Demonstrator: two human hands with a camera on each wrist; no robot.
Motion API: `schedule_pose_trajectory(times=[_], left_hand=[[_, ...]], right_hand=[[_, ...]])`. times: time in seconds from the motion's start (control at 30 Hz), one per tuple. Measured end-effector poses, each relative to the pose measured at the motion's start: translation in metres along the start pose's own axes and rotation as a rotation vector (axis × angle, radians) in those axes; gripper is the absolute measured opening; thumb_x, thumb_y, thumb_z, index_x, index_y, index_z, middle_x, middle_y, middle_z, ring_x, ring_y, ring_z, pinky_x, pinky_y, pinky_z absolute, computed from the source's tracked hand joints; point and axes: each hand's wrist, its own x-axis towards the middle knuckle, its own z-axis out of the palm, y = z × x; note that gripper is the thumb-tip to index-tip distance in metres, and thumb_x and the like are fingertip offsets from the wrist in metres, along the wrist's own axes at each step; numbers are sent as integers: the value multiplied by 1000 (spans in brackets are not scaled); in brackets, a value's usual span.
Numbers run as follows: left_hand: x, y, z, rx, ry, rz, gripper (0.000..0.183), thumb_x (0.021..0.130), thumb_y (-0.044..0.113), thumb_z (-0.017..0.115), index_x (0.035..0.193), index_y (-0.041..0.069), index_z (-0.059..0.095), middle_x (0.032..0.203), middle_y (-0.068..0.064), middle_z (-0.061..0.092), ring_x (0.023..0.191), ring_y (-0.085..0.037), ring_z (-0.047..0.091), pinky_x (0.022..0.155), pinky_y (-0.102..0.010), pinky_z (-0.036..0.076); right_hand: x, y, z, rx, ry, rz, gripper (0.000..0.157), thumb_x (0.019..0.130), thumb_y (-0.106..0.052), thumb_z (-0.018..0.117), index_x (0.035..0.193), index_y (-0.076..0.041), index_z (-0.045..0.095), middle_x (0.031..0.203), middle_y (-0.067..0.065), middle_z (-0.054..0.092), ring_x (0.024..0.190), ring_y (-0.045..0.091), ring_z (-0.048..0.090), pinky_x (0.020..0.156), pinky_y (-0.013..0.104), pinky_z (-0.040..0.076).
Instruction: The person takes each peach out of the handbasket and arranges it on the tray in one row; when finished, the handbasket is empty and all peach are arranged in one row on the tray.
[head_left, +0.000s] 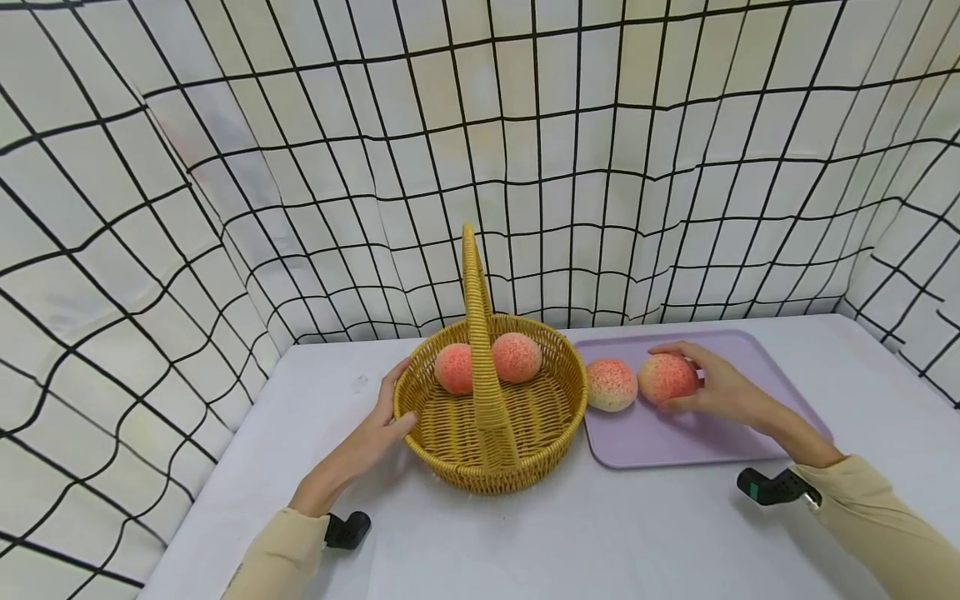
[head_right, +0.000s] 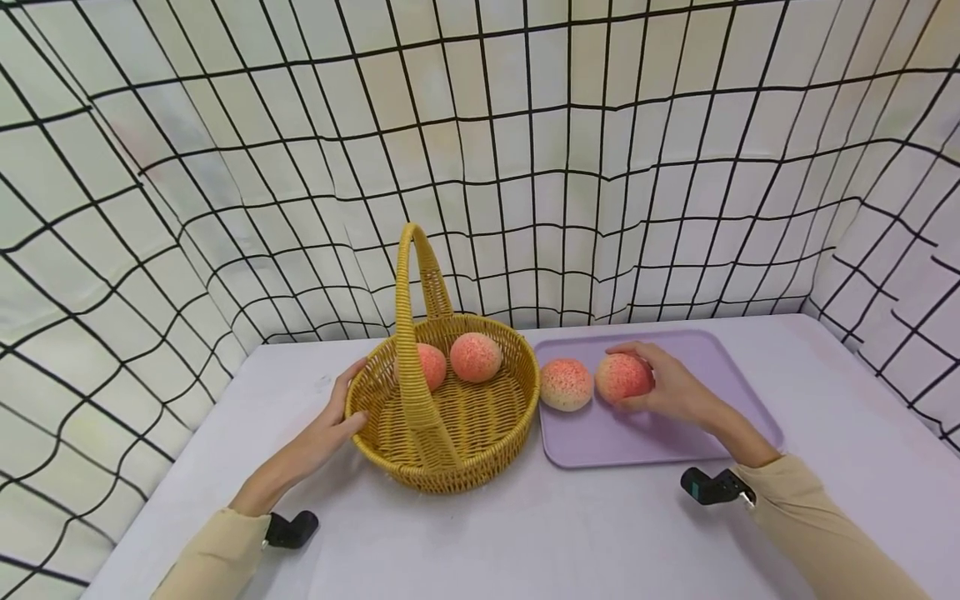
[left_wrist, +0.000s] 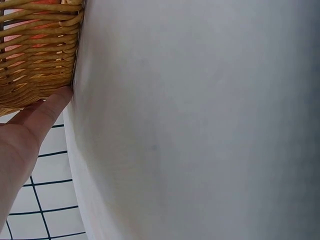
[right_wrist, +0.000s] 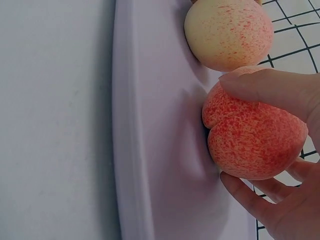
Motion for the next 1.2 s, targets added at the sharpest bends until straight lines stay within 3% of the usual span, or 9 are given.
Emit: schedule_pose_trajectory(times=[0.27, 0.43, 0.57, 0.67, 0.87, 1.1, 1.2], left_hand=[[2, 1, 1, -7, -5, -8, 82, 102, 10, 43, 167, 15, -7, 173, -19, -7, 158, -45, 6, 123, -57, 13], [2, 1, 1, -6, -4, -14, 82, 102, 9, 43, 167, 15, -7, 173, -20, -7, 158, -44, 7, 123, -56, 14], [2, 2, 0, -2, -3, -10, 82, 102, 8, 42, 167, 15, -7, 173, -19, -7, 158, -44, 6, 123, -57, 13], [2, 1, 0, -2, -2, -10, 82, 102, 8, 42, 167, 15, -7, 173, -19, -7, 158, -44, 6, 123, -57, 12], [1, 1, 0, -3, 1, -7, 82, 102, 9, 43, 167, 14, -7, 173, -21, -7, 158, -46, 6, 123, -58, 13], [0, -1, 0, 3, -1, 8, 81, 102, 7, 43, 167, 14, -7, 173, -19, -8, 158, -46, 3, 123, -58, 12], [0, 0, 0, 5, -1, 7, 82, 102, 8, 43, 167, 14, -6, 173, -19, -8, 158, -46, 3, 123, -58, 12]], right_hand=[[1, 0, 0, 16, -17, -8, 80, 76, -9, 92, 145, -3, 54, 141, 22, 57, 117, 31, 56, 90, 31, 51], [1, -3, -5, 31, -50, -4, 78, 79, -10, 89, 148, -3, 51, 145, 25, 53, 125, 42, 54, 97, 46, 53], [2, -10, -15, 40, -53, -15, 74, 86, -9, 84, 150, -1, 48, 149, 27, 50, 132, 48, 51, 106, 62, 44], [8, -20, -23, 45, -16, -47, 67, 91, -8, 79, 150, 0, 47, 149, 27, 50, 134, 47, 50, 109, 64, 40], [39, -61, -19, 85, 36, -139, 53, 94, -9, 77, 141, -2, 55, 147, 15, 55, 133, 33, 52, 110, 59, 42], [94, -115, 13, 115, -87, -274, 50, 91, -6, 79, 137, -3, 59, 142, 16, 57, 130, 34, 55, 108, 57, 47], [115, -129, 30, 116, -163, -290, 48, 91, -4, 79, 136, 0, 60, 140, 19, 56, 129, 37, 56, 106, 57, 49]])
